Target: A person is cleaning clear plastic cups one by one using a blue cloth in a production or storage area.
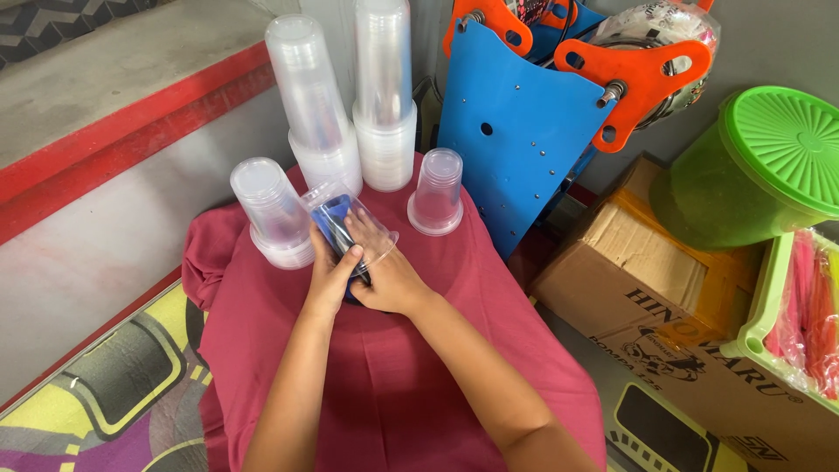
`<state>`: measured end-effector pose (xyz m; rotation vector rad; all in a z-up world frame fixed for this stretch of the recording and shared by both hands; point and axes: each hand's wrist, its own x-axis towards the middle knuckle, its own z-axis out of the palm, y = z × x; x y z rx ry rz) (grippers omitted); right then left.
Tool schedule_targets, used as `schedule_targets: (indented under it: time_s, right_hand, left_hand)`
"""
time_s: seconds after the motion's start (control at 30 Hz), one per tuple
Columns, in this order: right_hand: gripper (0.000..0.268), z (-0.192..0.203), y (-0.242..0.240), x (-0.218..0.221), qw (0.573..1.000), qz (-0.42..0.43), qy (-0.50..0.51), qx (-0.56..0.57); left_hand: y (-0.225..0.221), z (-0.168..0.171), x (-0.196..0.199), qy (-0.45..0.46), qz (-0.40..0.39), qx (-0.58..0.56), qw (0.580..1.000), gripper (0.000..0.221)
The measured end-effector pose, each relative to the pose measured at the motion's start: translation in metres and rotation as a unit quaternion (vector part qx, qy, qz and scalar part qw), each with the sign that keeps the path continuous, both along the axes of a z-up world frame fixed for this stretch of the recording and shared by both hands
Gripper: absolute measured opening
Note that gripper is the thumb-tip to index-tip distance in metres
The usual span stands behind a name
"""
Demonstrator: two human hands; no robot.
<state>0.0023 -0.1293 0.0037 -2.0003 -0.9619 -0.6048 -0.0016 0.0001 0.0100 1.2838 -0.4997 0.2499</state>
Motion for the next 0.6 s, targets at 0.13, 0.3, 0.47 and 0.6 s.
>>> schedule_targets:
  time_s: [0.13,0.3,0.47,0.6]
  right_hand:
    - [0.104,-0.002,-0.002,0.000,0.999,-0.008,0.037,0.036]
    - [0.107,0.001,-0.020,0.013,0.932,0.152,0.185,0.271]
    - [0.103,-0.083,-0.035,0.045,0.816,0.235,0.363,0.383]
    - [0.105,-0.083,-0.032,0.045,0.855,0.231,0.326,0.330]
  left_hand:
    - [0.001,-0.007,0.004,-0.011,-0.022,0.021,0.999,0.104]
    - [0.006,-0.005,0.006,0.014,-0.083,-0.008,0.996,0.083]
    - [0.011,-0.063,0.033,0.058,-0.064,-0.039,0.995,0.088]
    - [0.012,-0.074,0.035,0.064,-0.060,-0.025,0.996,0.086]
